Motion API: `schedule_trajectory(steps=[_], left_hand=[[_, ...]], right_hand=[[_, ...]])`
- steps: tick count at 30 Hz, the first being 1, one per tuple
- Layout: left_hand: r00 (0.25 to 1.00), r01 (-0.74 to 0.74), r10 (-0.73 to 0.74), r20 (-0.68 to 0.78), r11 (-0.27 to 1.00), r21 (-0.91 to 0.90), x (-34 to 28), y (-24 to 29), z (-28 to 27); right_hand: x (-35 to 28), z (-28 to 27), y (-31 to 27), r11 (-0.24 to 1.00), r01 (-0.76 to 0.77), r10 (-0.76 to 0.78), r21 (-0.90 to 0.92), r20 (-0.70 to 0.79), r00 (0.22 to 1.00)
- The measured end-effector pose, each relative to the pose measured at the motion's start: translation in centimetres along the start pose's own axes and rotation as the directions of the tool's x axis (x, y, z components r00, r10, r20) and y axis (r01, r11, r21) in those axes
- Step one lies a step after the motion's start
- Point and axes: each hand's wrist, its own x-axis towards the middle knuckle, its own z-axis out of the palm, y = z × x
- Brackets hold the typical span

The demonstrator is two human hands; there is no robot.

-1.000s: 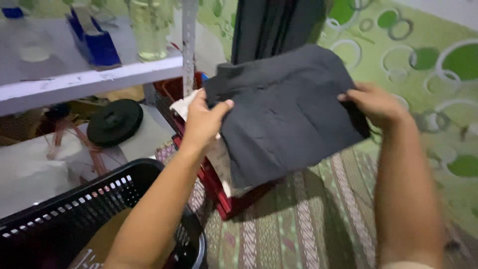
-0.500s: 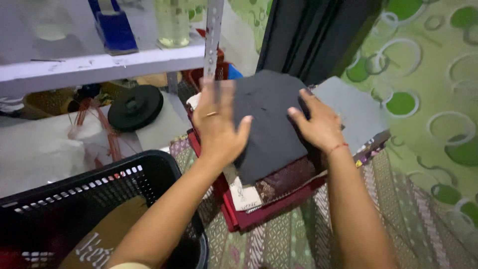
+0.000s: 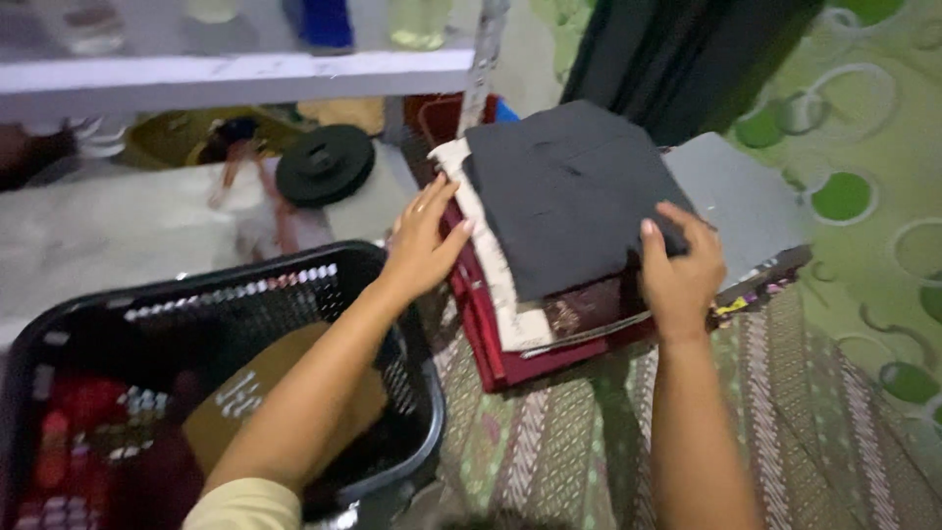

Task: The person takes a brown t-shirt from a laundry basket and places it on a patterned surface. They spray the shirt with water from a bottle and iron it using a manual iron. The person folds the shirt, irons the folded sections, and then places the finished item on a stack of clothes.

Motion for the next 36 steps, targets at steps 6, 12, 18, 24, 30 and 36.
schedule_trajectory(steps=[6, 12, 18, 24, 30, 36], left_hand=[[0.823, 0.423, -0.440, 0.360, 0.897, 0.127, -16.2, -15.3, -4.4], [0.401, 0.516, -0.806, 0.435, 0.591, 0.620, -31.0, -34.5, -3.8], [0.523, 0.146, -0.771, 0.364, 0.502, 0.853, -35.6, -27.8, -5.1], [0.292, 0.803, -0.956, -0.033, 0.226, 0.552, -34.4, -29.7, -8.7], [-0.033, 0.966, -0.995, -0.099, -0.057, 0.253, -45.4, -45.0, -12.4], [0.017, 0.970, -0.990, -0.137, -0.017, 0.243, -46.5, -45.9, -12.7]], right_hand=[[-11.1, 3.2, -9.7, 0.893, -0.320, 0.245, 0.317, 0.253, 0.936], [-23.2, 14.5, -15.6, 0.821, -0.493, 0.231, 0.289, 0.621, 0.749], [-25.8, 19.1, -21.3, 0.945, -0.324, 0.158, -0.056, 0.941, 0.298], [-29.1, 20.9, -17.9, 0.945, -0.246, 0.218, -0.214, 0.976, -0.010], [-29.0, 20.9, -18.2, 0.955, -0.237, 0.190, -0.181, 0.982, 0.014], [-29.1, 20.2, -19.1, 0.966, -0.217, 0.163, -0.140, 0.982, 0.092]])
